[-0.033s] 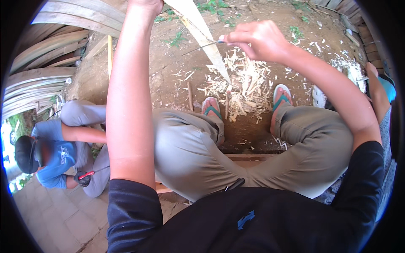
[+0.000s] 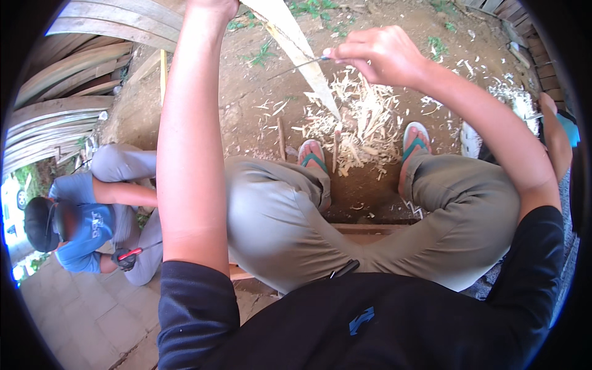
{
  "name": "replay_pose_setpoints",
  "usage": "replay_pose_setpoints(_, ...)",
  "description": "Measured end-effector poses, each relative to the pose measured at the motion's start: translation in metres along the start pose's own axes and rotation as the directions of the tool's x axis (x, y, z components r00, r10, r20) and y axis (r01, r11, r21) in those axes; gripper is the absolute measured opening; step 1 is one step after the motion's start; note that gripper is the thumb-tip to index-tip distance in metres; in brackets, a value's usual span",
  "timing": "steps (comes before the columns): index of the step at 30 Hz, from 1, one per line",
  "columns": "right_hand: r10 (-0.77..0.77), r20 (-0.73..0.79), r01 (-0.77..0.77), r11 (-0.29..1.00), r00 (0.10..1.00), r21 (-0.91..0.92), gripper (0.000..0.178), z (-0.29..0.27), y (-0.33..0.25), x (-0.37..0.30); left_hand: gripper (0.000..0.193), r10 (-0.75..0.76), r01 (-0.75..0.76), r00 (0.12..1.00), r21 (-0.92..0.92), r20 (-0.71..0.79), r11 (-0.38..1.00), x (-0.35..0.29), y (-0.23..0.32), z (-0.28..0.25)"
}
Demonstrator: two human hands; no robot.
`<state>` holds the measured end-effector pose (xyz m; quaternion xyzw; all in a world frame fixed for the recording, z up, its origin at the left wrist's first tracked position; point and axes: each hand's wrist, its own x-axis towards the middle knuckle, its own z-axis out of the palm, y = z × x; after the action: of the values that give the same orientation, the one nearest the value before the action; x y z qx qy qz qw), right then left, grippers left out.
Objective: The person sits on the ground and uses a knife to shave thin strips from a long piece of wood. They hold the wood with their left hand and repeatedly pull the knife along its length to remove shavings, which accumulate on the ground.
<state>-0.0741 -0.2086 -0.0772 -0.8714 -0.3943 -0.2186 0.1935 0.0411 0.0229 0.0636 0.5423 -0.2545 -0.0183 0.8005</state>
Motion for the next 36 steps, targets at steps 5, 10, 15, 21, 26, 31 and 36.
replay_pose_setpoints(5, 0.082, 0.283, -0.076, 0.997, 0.956, -0.033, 0.02, 0.022, 0.005, -0.031, 0.087, -0.048, 0.042, 0.997, -0.107, -0.058, 0.993, 0.001, -0.023, 0.009)
replay_pose_setpoints(10, 0.062, 0.03, -0.064, 0.994, 0.998, 0.083, 0.019, 0.013, 0.005, -0.022, 0.089, 0.019, -0.014, 0.996, 0.067, -0.086, 0.998, -0.008, 0.004, 0.018)
replay_pose_setpoints(15, 0.065, 0.014, -0.066, 0.996, 0.998, 0.067, 0.019, 0.011, 0.006, -0.032, 0.086, 0.032, -0.03, 0.999, 0.086, -0.023, 0.996, -0.004, -0.002, 0.017)
replay_pose_setpoints(21, 0.1, 0.226, -0.104, 0.995, 0.969, 0.002, 0.019, 0.013, 0.006, -0.04, 0.084, 0.041, -0.034, 0.994, 0.067, -0.098, 0.997, 0.0, -0.002, 0.024)
replay_pose_setpoints(26, 0.083, 0.003, -0.083, 0.996, 0.997, 0.042, 0.02, 0.004, -0.001, -0.021, 0.084, 0.057, -0.046, 0.991, 0.088, -0.123, 0.995, 0.0, 0.0, 0.026)
replay_pose_setpoints(31, 0.013, -0.1, -0.013, 1.0, 0.995, -0.002, 0.021, -0.004, 0.003, -0.007, 0.084, 0.043, -0.023, 0.986, 0.124, -0.163, 0.992, -0.004, 0.003, 0.025)
replay_pose_setpoints(36, 0.082, 0.127, -0.079, 0.997, 0.989, -0.023, 0.021, -0.001, 0.001, -0.023, 0.087, 0.034, -0.026, 0.994, 0.077, -0.108, 0.997, -0.001, -0.006, 0.017)
